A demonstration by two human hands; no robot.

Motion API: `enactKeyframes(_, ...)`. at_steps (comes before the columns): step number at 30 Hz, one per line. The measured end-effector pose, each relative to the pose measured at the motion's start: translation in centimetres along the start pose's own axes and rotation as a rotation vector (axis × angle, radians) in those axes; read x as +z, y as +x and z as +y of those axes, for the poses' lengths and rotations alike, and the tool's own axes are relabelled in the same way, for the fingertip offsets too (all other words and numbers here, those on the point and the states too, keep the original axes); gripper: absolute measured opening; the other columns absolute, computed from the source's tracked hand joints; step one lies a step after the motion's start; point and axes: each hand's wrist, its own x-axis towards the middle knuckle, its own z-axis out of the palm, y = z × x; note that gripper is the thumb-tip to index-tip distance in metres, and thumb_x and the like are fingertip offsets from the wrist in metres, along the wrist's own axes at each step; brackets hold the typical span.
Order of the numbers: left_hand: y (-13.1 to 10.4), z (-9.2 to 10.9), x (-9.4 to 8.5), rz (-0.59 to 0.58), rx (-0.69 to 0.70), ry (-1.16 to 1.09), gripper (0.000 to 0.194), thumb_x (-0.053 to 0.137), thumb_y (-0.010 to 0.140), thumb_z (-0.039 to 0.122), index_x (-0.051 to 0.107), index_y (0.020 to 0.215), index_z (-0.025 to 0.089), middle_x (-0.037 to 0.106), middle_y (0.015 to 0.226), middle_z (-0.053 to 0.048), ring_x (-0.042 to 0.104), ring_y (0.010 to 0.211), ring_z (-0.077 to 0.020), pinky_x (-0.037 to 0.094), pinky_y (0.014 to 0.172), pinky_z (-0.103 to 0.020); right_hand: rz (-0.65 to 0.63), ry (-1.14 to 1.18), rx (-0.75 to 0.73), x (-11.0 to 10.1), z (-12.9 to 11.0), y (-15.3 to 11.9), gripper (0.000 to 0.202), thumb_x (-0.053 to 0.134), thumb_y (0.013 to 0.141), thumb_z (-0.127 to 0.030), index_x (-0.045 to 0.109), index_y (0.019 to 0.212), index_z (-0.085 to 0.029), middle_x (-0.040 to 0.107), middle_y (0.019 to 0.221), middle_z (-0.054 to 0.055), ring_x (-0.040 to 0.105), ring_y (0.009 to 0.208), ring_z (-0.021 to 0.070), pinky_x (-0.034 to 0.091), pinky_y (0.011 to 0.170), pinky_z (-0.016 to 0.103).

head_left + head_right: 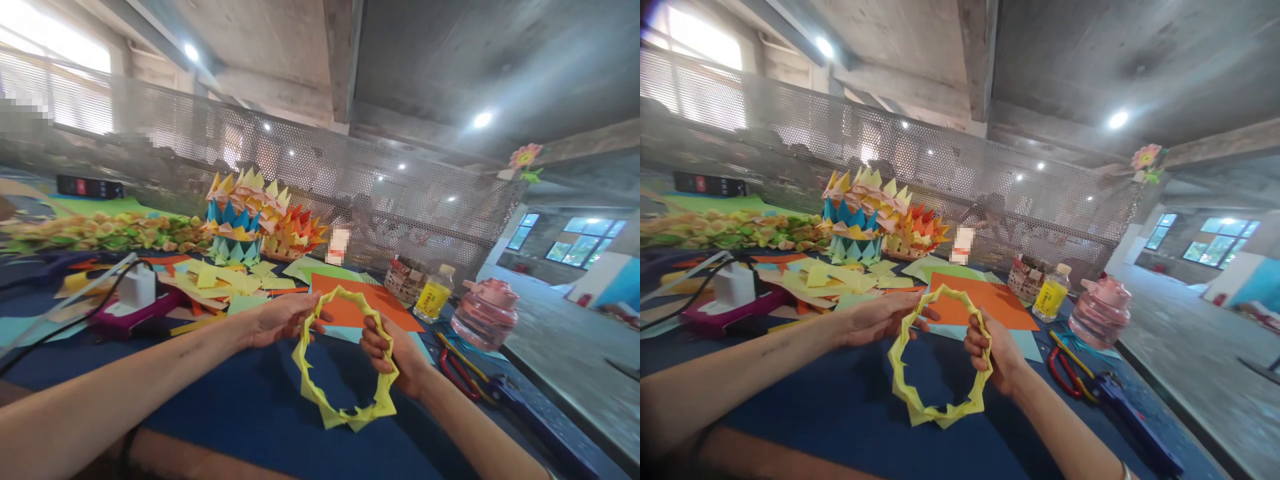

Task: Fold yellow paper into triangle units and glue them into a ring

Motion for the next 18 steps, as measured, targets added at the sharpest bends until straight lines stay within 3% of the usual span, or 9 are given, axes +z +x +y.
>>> enactKeyframes(2,0.0,0.1,0.0,-0.003,0.034,0.047,0.047,0.059,0.080,0.053,0.056,0.110,0.016,0.061,0.112,-0.013,0.063,0.081,-0.0179,0.050,0.063,-0.027,0.035,-0.032,0.000,-0.1,0.1,0.0,0.022,0.052,0.087,-0.038,0.049,0.076,-0.019,0.027,0.046,-0.009,0.031,0.040,0.0061,0.021,0.029,0.010)
enactKeyframes(4,0.1,0.1,-0.2,-0.013,0.098,0.180,0.054,0.061,0.078,0.056,0.052,0.116,0.018,0.058,0.115,-0.013,0.063,0.082,-0.0192,0.050,0.058,-0.026,0.085,-0.077,-0.018,-0.5,0.3,0.3,0.025,0.049,0.088,-0.043,0.052,0.083,-0.019,0.041,0.052,-0.006,0.044,0.046,0.0083,0.030,0.032,0.013)
enactKeyframes(7,0.6,-0.5,-0.7,0.006,0.193,0.382,0.062,0.069,0.071,0.052,0.050,0.118,0.017,0.058,0.110,-0.012,0.062,0.084,-0.0220,0.050,0.056,-0.026,0.208,-0.184,-0.130,-1.7,0.3,1.0,0.026,0.049,0.088,-0.045,0.054,0.094,-0.020,0.059,0.077,0.002,0.059,0.071,0.0144,0.049,0.052,0.022)
enactKeyframes(10,1.4,-1.1,-1.6,0.162,0.271,0.457,0.062,0.072,0.067,0.049,0.053,0.116,0.016,0.053,0.118,-0.015,0.060,0.094,-0.0253,0.050,0.065,-0.029,0.357,-0.428,-0.372,-3.1,-0.1,2.0,0.025,0.055,0.084,-0.042,0.054,0.101,-0.023,0.059,0.095,0.003,0.057,0.091,0.0168,0.049,0.073,0.027)
enactKeyframes(12,1.7,-1.1,-2.4,0.285,0.408,0.570,0.060,0.076,0.063,0.045,0.057,0.112,0.017,0.053,0.123,-0.014,0.055,0.104,-0.0272,0.048,0.076,-0.029,0.379,-0.571,-0.452,-3.7,-0.7,2.3,0.028,0.061,0.080,-0.039,0.054,0.103,-0.024,0.058,0.094,0.002,0.055,0.093,0.0171,0.047,0.074,0.027)
enactKeyframes(14,1.7,-0.4,-3.3,0.304,0.466,0.705,0.049,0.074,0.066,0.042,0.062,0.107,0.019,0.058,0.116,-0.011,0.053,0.108,-0.0272,0.045,0.083,-0.029,0.264,-0.699,-0.413,-4.0,-1.8,1.9,0.030,0.064,0.078,-0.037,0.054,0.102,-0.022,0.057,0.085,0.001,0.055,0.083,0.0157,0.045,0.071,0.027)
enactKeyframes(18,0.7,2.0,-4.4,-0.024,0.426,0.887,0.027,0.068,0.073,0.034,0.069,0.096,0.020,0.061,0.105,-0.007,0.055,0.098,-0.0222,0.045,0.077,-0.025,-0.323,-0.982,-0.089,-3.9,-4.7,-0.7,0.045,0.070,0.073,-0.029,0.052,0.114,-0.021,0.054,0.075,-0.005,0.050,0.066,0.0100,0.039,0.063,0.023)
